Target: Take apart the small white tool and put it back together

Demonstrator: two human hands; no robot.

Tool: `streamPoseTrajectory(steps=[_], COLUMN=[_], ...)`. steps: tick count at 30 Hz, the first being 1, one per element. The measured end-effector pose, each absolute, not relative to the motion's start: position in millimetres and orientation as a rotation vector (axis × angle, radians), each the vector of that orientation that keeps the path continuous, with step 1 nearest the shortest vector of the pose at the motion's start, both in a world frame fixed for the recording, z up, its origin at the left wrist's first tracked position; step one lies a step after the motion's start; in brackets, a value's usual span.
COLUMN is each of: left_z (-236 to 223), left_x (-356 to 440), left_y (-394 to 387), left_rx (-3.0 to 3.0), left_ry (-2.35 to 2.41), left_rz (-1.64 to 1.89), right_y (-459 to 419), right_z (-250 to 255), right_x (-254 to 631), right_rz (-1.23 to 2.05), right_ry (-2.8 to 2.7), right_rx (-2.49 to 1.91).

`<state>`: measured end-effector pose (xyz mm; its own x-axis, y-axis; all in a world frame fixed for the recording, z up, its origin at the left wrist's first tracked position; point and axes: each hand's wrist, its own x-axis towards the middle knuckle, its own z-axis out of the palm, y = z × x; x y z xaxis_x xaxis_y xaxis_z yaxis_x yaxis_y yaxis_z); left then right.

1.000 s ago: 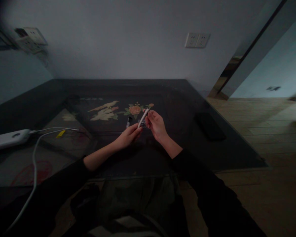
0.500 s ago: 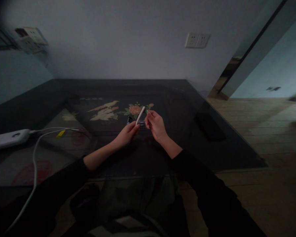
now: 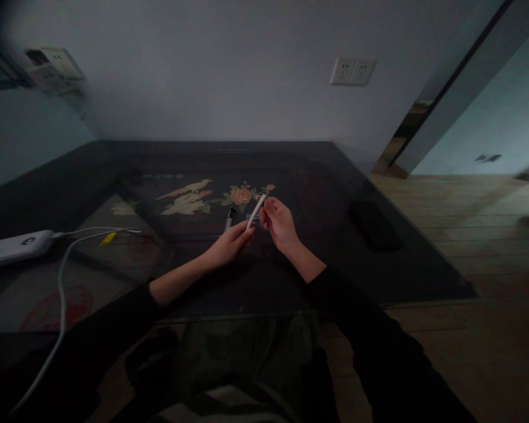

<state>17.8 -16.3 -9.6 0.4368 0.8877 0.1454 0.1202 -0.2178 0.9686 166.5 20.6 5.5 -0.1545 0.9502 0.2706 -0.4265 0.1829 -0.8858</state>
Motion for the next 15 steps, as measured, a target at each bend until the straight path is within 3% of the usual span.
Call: streamPoseTrajectory(steps=[15], left_z=[-12], left_x=[12], left_y=[-5], left_rx=[1.703], left_ry=[1.068], left_rz=[0.987], right_y=[23], right_z=[3], right_x=[168], right_rz=[1.345], right_ry=[-1.163], right_rx=[-0.591])
